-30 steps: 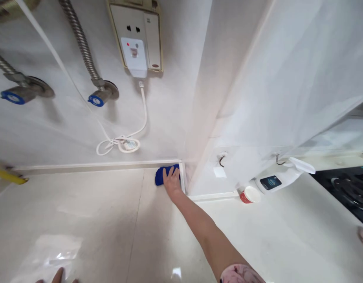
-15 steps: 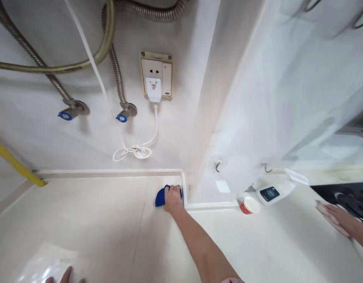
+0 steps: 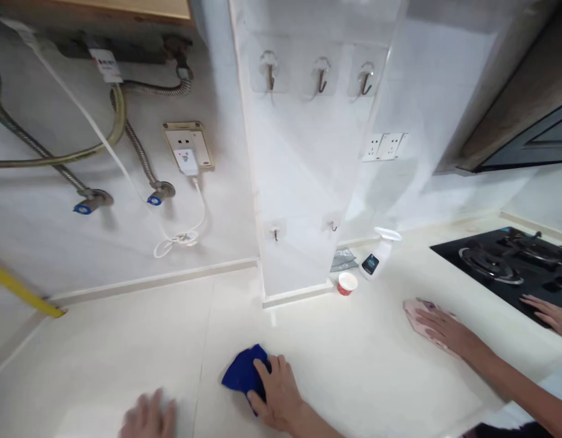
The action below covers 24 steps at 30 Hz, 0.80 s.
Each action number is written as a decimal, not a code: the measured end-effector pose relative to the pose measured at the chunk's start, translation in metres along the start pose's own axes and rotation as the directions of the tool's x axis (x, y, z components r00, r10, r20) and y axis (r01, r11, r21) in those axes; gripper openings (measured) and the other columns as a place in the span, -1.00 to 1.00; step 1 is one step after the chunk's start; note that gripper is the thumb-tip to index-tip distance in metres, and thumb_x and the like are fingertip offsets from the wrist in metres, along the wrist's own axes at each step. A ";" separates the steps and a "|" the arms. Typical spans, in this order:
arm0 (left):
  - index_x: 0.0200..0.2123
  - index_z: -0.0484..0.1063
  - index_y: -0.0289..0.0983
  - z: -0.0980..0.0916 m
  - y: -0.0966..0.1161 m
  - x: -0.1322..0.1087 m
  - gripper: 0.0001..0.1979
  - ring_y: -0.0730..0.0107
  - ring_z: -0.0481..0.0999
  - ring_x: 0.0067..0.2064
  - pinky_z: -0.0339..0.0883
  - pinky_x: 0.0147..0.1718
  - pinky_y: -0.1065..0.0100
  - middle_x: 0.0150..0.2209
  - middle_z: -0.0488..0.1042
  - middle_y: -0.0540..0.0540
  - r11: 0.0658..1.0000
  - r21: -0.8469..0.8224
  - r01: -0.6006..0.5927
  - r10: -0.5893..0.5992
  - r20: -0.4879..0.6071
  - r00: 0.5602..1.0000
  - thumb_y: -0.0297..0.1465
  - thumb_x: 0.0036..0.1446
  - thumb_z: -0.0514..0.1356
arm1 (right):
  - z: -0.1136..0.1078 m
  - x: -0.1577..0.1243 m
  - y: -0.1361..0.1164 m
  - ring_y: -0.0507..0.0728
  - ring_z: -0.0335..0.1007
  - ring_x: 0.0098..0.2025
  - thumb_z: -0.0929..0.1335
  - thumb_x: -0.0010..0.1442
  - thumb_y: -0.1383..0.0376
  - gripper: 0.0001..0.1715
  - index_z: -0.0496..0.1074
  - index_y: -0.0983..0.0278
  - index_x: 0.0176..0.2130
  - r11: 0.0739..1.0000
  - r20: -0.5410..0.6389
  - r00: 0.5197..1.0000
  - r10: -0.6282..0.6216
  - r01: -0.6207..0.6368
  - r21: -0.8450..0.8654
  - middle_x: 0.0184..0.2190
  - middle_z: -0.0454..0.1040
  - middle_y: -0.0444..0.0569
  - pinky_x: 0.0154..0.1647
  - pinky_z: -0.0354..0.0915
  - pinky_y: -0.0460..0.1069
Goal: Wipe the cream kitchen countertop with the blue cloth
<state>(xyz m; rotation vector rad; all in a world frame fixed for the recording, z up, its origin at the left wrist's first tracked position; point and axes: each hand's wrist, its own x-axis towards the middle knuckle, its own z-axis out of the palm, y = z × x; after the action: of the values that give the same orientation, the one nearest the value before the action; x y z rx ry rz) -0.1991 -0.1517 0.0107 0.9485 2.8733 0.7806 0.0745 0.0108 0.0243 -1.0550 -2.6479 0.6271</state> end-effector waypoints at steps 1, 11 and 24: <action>0.11 0.44 -0.50 0.006 0.027 -0.009 -0.26 -0.35 0.05 0.44 -0.02 0.34 -0.30 0.33 0.21 -0.64 0.993 -0.097 -0.065 0.069 0.040 0.997 -0.06 0.21 -0.19 | 0.001 -0.005 0.005 0.38 0.33 0.11 0.29 0.33 0.07 -0.36 0.28 0.18 0.32 0.997 -0.040 0.999 0.013 -0.010 0.082 0.12 0.43 0.21 0.16 0.29 0.29; -0.04 0.39 -0.30 0.061 0.147 -0.063 -0.42 -0.16 0.55 0.07 0.36 0.15 -0.21 -0.02 0.56 -0.42 0.865 -0.500 0.024 0.130 0.270 0.954 0.04 0.05 0.17 | 0.014 -0.053 0.044 0.14 0.47 -0.29 0.27 0.32 0.10 -0.62 0.47 0.24 0.00 0.842 -0.197 0.967 0.162 -0.032 0.538 -0.21 0.55 0.01 -0.20 0.45 0.05; 0.22 0.31 -0.23 0.006 0.129 0.038 -0.17 0.03 0.59 0.06 0.48 0.10 0.02 0.03 0.59 -0.27 0.722 -0.673 0.161 0.091 0.323 0.942 0.19 0.03 0.17 | 0.010 -0.113 0.090 0.11 0.44 -0.48 0.19 0.39 0.01 -0.54 0.54 0.20 -0.20 0.781 -0.298 0.893 0.337 -0.088 0.619 -0.43 0.53 -0.06 -0.46 0.40 -0.01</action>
<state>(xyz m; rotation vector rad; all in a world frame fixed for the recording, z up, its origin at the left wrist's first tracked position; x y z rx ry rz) -0.1574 -0.0389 0.0698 0.8000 2.0108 1.3894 0.2062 -0.0123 -0.0321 -1.1377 -1.7988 1.0711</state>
